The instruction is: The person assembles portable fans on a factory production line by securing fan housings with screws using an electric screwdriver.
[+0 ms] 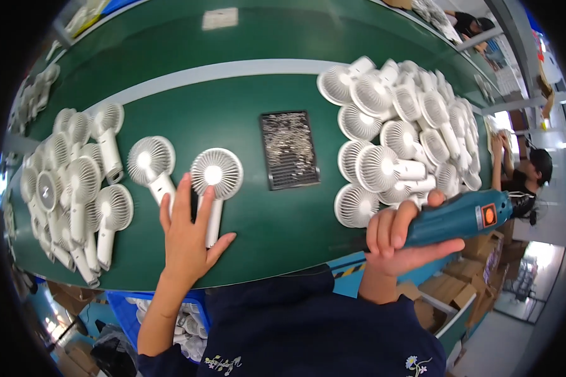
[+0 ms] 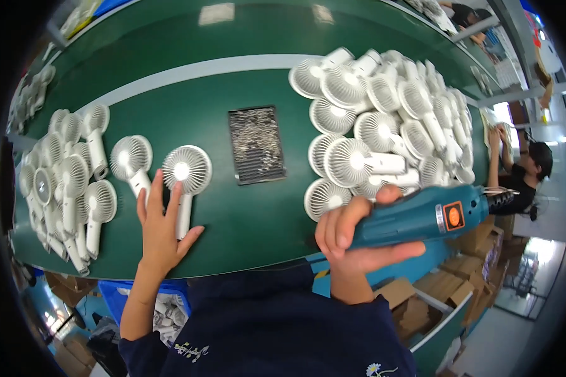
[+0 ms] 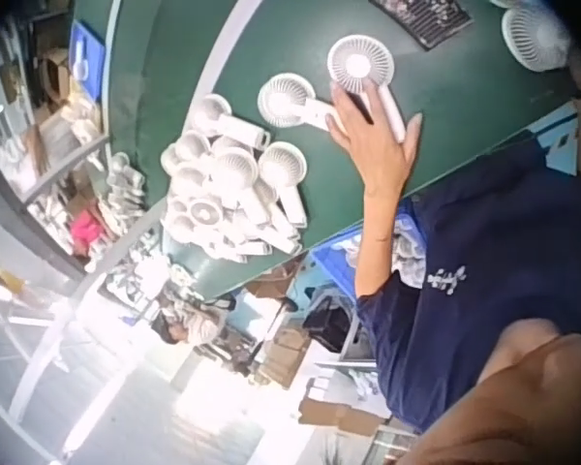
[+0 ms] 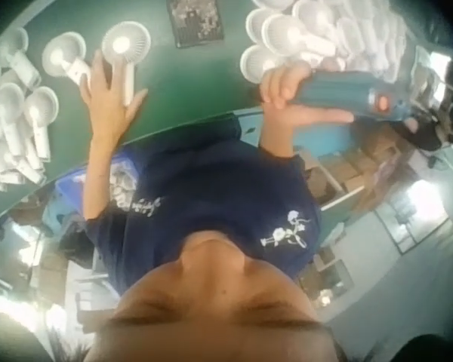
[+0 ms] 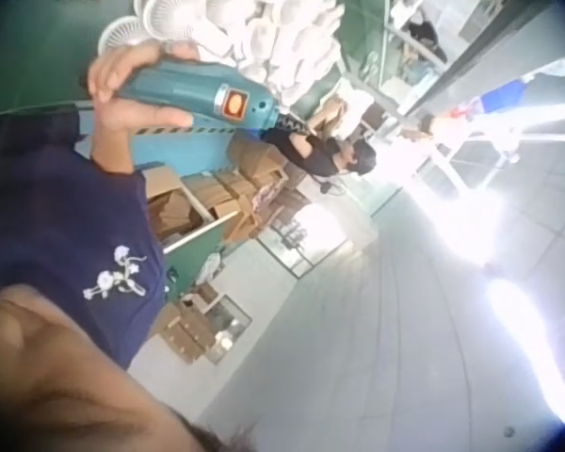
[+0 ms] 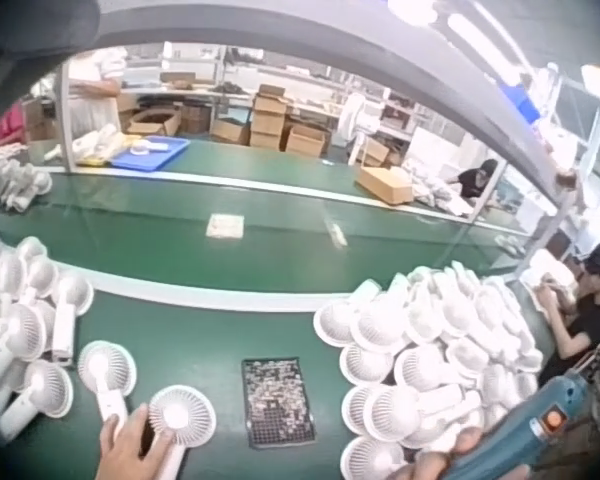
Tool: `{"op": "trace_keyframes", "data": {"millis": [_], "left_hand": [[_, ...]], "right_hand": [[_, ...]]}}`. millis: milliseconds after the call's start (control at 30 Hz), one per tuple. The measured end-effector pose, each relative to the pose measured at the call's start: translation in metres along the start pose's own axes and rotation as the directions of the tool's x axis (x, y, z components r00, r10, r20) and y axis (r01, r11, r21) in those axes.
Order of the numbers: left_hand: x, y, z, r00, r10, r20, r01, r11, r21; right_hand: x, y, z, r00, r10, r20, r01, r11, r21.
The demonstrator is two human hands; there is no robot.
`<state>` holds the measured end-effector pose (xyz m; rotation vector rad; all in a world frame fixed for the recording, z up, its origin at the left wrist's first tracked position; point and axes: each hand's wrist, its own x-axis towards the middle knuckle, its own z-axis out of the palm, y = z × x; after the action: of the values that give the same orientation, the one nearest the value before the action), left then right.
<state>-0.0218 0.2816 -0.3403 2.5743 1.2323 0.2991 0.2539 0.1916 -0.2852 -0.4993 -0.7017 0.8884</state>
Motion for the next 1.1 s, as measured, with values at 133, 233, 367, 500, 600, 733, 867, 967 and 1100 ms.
{"op": "trace_keyframes", "data": {"millis": [133, 233, 367, 500, 600, 733, 867, 967, 1100], "left_hand": [[0.008, 0.027, 0.023, 0.975, -0.134, -0.179, 0.135, 0.991, -0.011], [0.023, 0.037, 0.023, 0.986, -0.084, -0.147, 0.086, 0.996, 0.006], [0.038, 0.029, 0.001, 0.985, 0.174, 0.014, -0.174, 0.984, 0.037], [0.053, 0.006, -0.014, 0.954, 0.264, 0.143, -0.269, 0.963, 0.014], [0.052, 0.012, -0.005, 0.957, 0.252, 0.141, -0.271, 0.953, 0.133], [0.041, 0.030, 0.003, 0.970, 0.206, 0.129, -0.220, 0.970, 0.102], [0.028, 0.044, 0.000, 0.956, 0.202, 0.211, -0.207, 0.978, 0.001], [0.028, 0.039, -0.017, 0.869, 0.387, 0.310, -0.378, 0.921, -0.091], [0.061, 0.016, -0.035, 0.825, 0.426, 0.371, -0.470, 0.882, 0.032]], "right_hand": [[-0.042, -0.028, -0.037, 0.978, 0.094, -0.184, -0.143, 0.951, -0.273], [-0.068, -0.028, -0.068, 0.942, 0.251, -0.224, -0.318, 0.880, -0.352], [-0.081, -0.019, -0.093, 0.947, 0.232, -0.224, -0.317, 0.794, -0.518], [-0.076, -0.015, -0.099, 0.946, 0.214, -0.242, -0.311, 0.805, -0.504], [-0.077, -0.014, -0.100, 0.944, 0.199, -0.264, -0.311, 0.806, -0.504], [-0.078, -0.012, -0.096, 0.948, 0.187, -0.256, -0.302, 0.780, -0.548], [-0.075, -0.015, -0.086, 0.959, 0.151, -0.238, -0.238, 0.887, -0.396], [-0.061, -0.020, -0.060, 0.990, 0.046, -0.136, -0.083, 0.957, -0.277], [-0.028, -0.004, -0.024, 0.989, -0.146, -0.005, 0.143, 0.972, -0.188]]}}
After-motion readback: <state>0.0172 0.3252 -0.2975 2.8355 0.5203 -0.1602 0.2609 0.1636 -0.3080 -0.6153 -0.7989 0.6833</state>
